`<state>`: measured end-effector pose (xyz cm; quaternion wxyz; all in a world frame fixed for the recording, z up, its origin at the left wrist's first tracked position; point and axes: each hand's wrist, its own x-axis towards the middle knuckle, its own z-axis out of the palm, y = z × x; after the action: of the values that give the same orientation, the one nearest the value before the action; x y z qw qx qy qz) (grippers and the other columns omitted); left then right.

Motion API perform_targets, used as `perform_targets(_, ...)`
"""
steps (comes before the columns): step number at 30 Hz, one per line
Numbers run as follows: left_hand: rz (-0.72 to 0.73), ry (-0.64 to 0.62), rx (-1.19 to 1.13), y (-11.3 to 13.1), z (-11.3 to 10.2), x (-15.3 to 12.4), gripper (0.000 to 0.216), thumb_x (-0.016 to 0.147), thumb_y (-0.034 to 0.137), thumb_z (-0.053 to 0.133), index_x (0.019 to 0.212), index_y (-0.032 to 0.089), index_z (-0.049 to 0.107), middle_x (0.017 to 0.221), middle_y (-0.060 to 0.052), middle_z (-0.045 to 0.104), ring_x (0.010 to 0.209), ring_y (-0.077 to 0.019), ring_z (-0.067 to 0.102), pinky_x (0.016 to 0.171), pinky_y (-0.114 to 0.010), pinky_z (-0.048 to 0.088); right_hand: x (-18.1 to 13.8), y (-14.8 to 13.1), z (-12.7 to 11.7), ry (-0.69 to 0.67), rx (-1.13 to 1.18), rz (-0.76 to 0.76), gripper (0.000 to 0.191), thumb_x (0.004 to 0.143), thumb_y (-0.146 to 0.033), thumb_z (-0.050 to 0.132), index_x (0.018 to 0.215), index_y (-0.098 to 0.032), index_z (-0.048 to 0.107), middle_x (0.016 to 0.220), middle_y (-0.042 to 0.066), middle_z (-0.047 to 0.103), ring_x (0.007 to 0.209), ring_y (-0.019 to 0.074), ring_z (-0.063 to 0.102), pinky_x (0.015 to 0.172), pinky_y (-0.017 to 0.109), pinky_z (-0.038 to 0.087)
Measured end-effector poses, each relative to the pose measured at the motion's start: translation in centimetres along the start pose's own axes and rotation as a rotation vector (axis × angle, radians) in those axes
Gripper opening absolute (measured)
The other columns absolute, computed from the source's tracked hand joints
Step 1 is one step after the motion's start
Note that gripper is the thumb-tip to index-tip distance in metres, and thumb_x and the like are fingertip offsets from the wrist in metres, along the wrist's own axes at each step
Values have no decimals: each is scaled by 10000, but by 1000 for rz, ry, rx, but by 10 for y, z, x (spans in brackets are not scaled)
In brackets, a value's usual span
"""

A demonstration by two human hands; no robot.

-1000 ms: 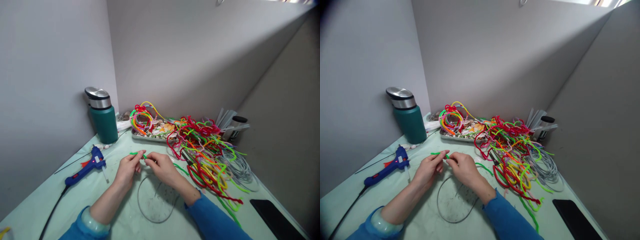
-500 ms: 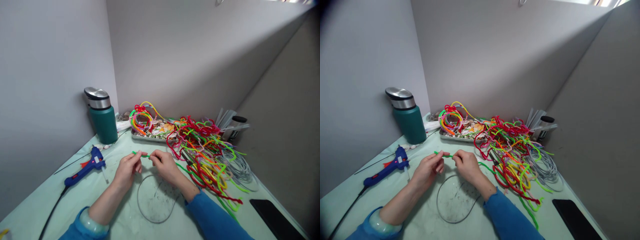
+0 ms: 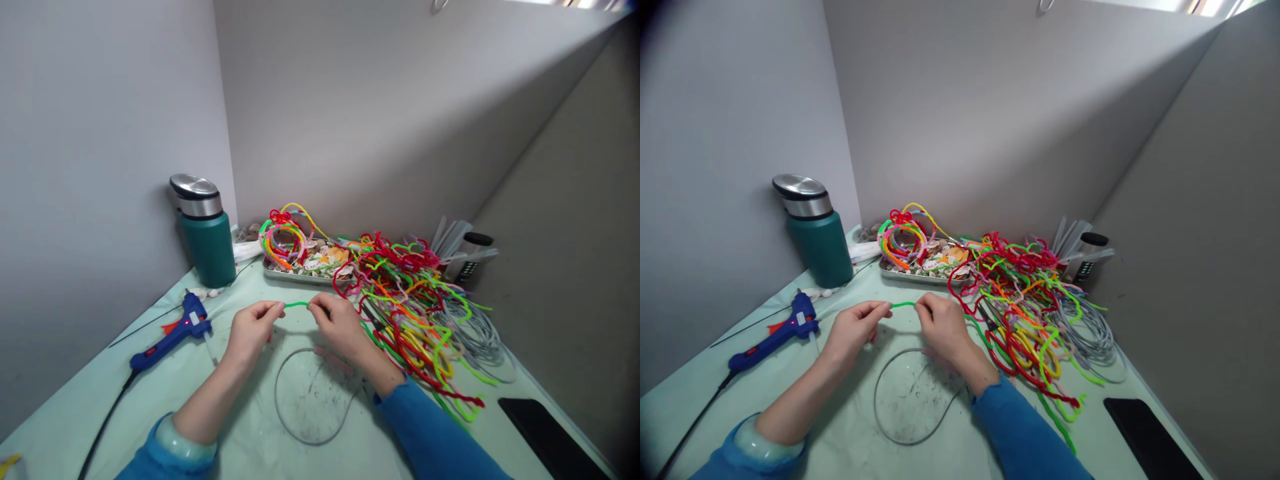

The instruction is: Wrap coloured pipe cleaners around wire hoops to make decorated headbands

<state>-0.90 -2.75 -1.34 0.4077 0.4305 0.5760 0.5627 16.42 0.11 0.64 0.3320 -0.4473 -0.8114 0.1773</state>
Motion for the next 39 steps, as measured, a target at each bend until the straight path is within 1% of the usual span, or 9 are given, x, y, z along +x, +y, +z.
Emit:
perform_targets(8,364,-140,450,-2,2,-7,129,726,277,598,691,232,713,674,-40,680,604,-174,544,590,-247,334,1,3,-5,10,-108,-35,193,881,-234,445,811,-174,614,754,28,649,687,137,563,633,217,362)
perform_targets(16,450,-140,662,-5,0,-8,180,783,201,515,803,240,689,758,-71,672,676,-204,577,625,-262,324,0,2,-6,-54,-136,-132,179,892,-222,449,862,-181,620,809,38,662,747,148,579,672,226,375)
perform_targets(20,442,-222,765,-4,-3,-7,220,763,136,489,773,232,687,738,-77,661,676,-213,581,616,-266,319,0,1,-11,-49,-214,-250,187,900,-217,438,876,-176,619,825,60,649,784,163,565,700,247,366)
perform_targets(23,394,-323,632,-3,-3,-4,214,781,183,486,838,227,687,721,-56,664,665,-197,577,610,-253,328,4,3,-20,-3,-278,-298,205,906,-199,414,893,-175,618,824,70,640,804,180,534,710,272,357)
perform_targets(26,268,-251,503,-2,-1,-2,228,765,239,513,930,214,667,601,-5,612,549,-164,512,554,-238,312,7,2,-28,80,-306,-336,194,899,-215,434,911,-176,624,889,81,636,884,212,493,778,321,344)
perform_targets(28,207,-201,460,-1,0,-1,187,739,245,531,857,202,669,534,17,565,505,-151,472,528,-232,292,6,-1,-27,114,-278,-339,192,897,-245,449,929,-176,626,945,86,627,927,219,480,814,339,333)
perform_targets(31,167,-179,436,-2,2,-2,135,719,249,538,762,197,655,508,21,551,503,-150,476,527,-233,291,0,-7,-16,63,-207,-253,228,910,-274,430,877,-174,632,870,71,633,836,184,518,738,292,351)
perform_targets(35,172,-194,428,-4,6,-6,152,742,277,523,843,199,605,518,39,545,506,-149,485,529,-234,311,-4,-7,5,-118,-80,-29,303,890,-339,453,698,-179,625,655,18,612,610,133,511,554,243,304)
perform_targets(39,249,-273,433,-5,9,-10,144,767,262,504,901,209,493,530,69,539,509,-137,486,536,-226,329,-2,-3,20,-75,209,144,233,826,-292,519,643,-164,585,583,-15,545,568,109,481,516,209,301)
